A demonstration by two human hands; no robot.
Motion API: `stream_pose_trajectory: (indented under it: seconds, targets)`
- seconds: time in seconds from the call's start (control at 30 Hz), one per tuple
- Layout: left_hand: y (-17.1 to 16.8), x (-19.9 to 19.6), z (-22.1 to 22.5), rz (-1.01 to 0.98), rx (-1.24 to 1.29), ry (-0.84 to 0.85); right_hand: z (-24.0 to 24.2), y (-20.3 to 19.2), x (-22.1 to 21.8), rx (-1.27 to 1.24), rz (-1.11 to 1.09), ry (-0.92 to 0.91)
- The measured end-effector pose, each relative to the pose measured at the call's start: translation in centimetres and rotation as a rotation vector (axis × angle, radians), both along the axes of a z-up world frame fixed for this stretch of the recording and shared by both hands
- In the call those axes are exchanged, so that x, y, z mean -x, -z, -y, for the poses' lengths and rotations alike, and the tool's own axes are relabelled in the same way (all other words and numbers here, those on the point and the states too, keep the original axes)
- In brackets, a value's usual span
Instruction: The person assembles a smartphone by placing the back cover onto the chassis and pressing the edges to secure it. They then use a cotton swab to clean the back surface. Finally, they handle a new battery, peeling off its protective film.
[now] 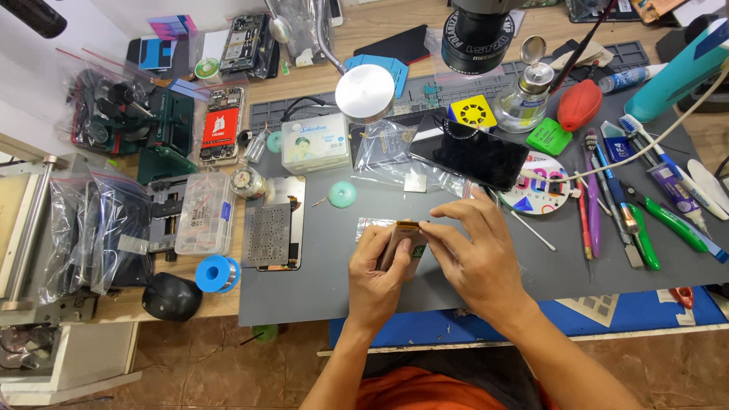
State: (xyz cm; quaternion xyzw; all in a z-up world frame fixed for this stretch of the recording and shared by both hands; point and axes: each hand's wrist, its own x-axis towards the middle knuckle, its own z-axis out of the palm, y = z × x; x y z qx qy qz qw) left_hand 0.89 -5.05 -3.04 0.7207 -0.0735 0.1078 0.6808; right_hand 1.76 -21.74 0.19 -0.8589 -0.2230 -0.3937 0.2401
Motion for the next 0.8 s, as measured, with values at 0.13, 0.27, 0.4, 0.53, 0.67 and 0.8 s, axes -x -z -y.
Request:
stream_pose_trajectory:
  seconds: [0.13, 0.27, 0.4, 0.53, 0.67, 0.8]
  targets:
    - [-0.2, 0.0, -0.7, -0.011, 0.018, 0.063, -0.1, 0.2, -0.2, 0.043, -0.046, 0.047]
    - [0.7, -0.4, -1.1, -0.056, 0.165, 0.207, 0.3, 0.5, -1.3, 0.069, -0.114, 0.030]
    - [1.1, -0.7, -1.3, -0.131, 0.241, 0.284, 0.7, 0.1, -2.2, 0.156, -0.129, -0.023]
    - [1.6, -1.0, -1.3, -0.193, 0.308, 0.320, 1.1, 0.6, -3.1, 0.206, -0.169, -0.030]
    - [1.7, -0.8, -1.2, -0.240, 0.351, 0.323, 0.9, 0.2, -3.2, 0.228, -0.211, -0.037]
    - [2.3, -0.9, -1.5, -0.246, 0.350, 0.303, 0.8, 0.3, -3.5, 0.209, -0.274, -0.074]
